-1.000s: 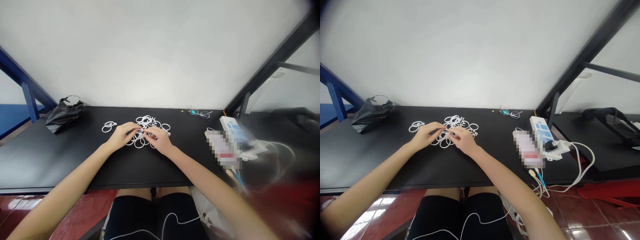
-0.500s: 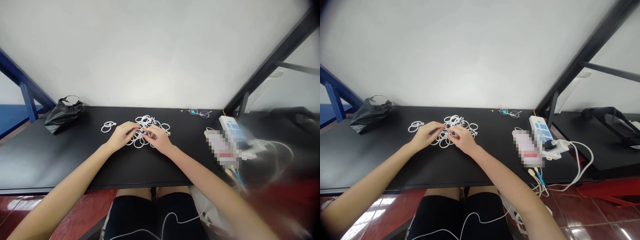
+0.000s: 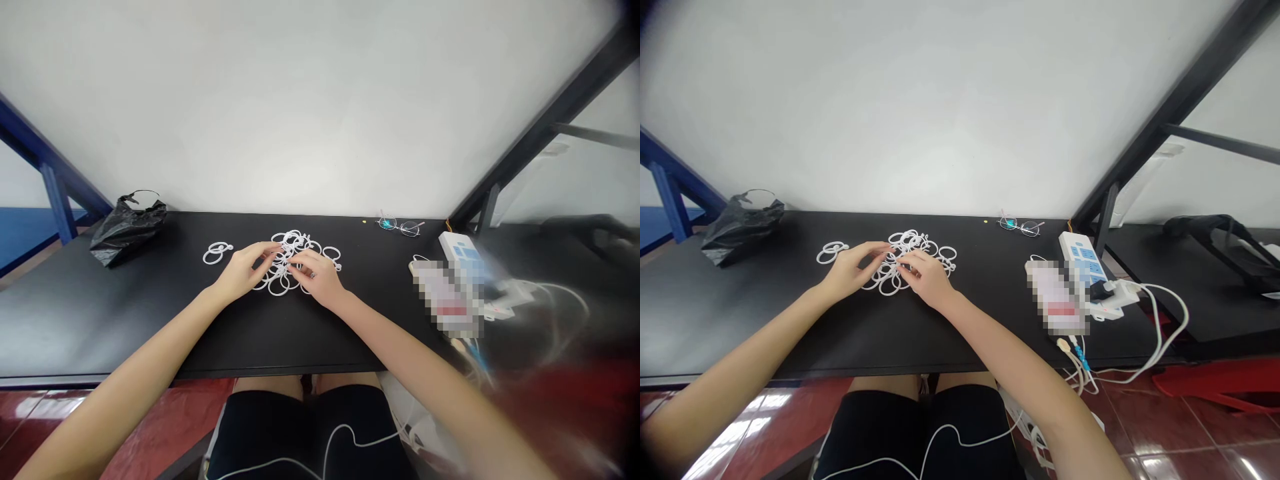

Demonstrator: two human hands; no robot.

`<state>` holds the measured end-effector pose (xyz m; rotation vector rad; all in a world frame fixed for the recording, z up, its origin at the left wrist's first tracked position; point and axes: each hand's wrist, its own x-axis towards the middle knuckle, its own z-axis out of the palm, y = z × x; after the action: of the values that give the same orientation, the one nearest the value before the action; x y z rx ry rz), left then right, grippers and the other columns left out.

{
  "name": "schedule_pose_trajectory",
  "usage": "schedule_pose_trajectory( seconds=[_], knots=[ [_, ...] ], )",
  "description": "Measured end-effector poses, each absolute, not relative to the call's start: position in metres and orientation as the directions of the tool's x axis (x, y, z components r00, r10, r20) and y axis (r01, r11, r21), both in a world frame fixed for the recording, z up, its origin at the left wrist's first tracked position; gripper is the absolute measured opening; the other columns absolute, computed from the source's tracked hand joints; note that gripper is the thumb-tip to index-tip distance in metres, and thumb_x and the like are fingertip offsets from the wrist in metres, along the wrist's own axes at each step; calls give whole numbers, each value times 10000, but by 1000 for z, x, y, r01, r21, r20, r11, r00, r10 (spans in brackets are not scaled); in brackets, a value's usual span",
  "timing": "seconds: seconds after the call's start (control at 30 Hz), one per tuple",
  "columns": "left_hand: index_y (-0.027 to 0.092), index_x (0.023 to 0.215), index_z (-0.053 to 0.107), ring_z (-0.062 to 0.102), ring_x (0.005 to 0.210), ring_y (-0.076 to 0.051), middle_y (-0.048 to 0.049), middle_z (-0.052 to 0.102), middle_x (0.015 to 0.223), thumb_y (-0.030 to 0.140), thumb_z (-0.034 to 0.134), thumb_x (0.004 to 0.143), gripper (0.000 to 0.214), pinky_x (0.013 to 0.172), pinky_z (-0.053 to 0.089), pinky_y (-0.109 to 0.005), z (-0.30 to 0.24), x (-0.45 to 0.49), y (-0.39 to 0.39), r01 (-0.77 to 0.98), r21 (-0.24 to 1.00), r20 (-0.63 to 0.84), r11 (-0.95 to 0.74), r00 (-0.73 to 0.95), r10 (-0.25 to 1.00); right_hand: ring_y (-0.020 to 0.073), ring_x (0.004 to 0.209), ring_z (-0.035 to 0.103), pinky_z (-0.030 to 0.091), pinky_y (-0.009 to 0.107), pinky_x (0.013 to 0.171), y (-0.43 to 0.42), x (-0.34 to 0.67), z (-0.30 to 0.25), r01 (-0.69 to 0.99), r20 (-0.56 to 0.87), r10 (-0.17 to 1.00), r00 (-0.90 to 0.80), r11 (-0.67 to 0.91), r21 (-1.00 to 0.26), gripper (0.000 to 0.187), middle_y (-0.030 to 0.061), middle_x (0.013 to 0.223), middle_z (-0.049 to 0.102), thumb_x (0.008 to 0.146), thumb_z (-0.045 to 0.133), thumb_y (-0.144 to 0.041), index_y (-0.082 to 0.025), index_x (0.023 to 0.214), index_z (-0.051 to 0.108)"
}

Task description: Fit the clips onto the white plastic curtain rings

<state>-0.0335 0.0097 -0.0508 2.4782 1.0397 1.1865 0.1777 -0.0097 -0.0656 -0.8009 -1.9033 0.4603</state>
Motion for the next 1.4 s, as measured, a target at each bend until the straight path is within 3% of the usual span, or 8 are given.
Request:
schedule_pose_trajectory(
  seconds=[0.2,0.43,1.0,1.4],
  knots=[
    [169,1152,613,658,892,-171,-89,695,1067,285,489,971,249,822,543,-313,-47,-32,7,522,428,576,-737,471,668,93,565,542,494,247,596,-9,177,-65,340,680,676,-284,734,-587,140,39,852,670,932,575,-269,-181,918,683],
    [161,1176,613,624,914,-197,-98,665,1023,408,664,871,395,861,519,-347,-40,-32,6,489,377,578,-787,540,612,84,533,503,470,249,595,-10,177,-62,353,714,658,-241,744,-567,137,25,812,646,936,576,-264,-176,893,672],
    [167,1090,614,585,795,-163,-66,631,946,439,634,889,339,784,500,-316,-39,-31,6,500,426,547,-754,521,655,102,561,492,437,250,575,-8,177,-62,326,710,665,-232,741,-588,154,1,689,589,932,588,-258,-184,844,691],
    [168,1084,609,573,782,-159,-62,623,926,434,637,888,331,773,493,-313,-39,-31,6,498,414,554,-762,526,645,91,545,502,447,241,578,-8,177,-65,355,712,662,-234,740,-572,156,8,724,621,931,589,-263,-185,850,698]
  ],
)
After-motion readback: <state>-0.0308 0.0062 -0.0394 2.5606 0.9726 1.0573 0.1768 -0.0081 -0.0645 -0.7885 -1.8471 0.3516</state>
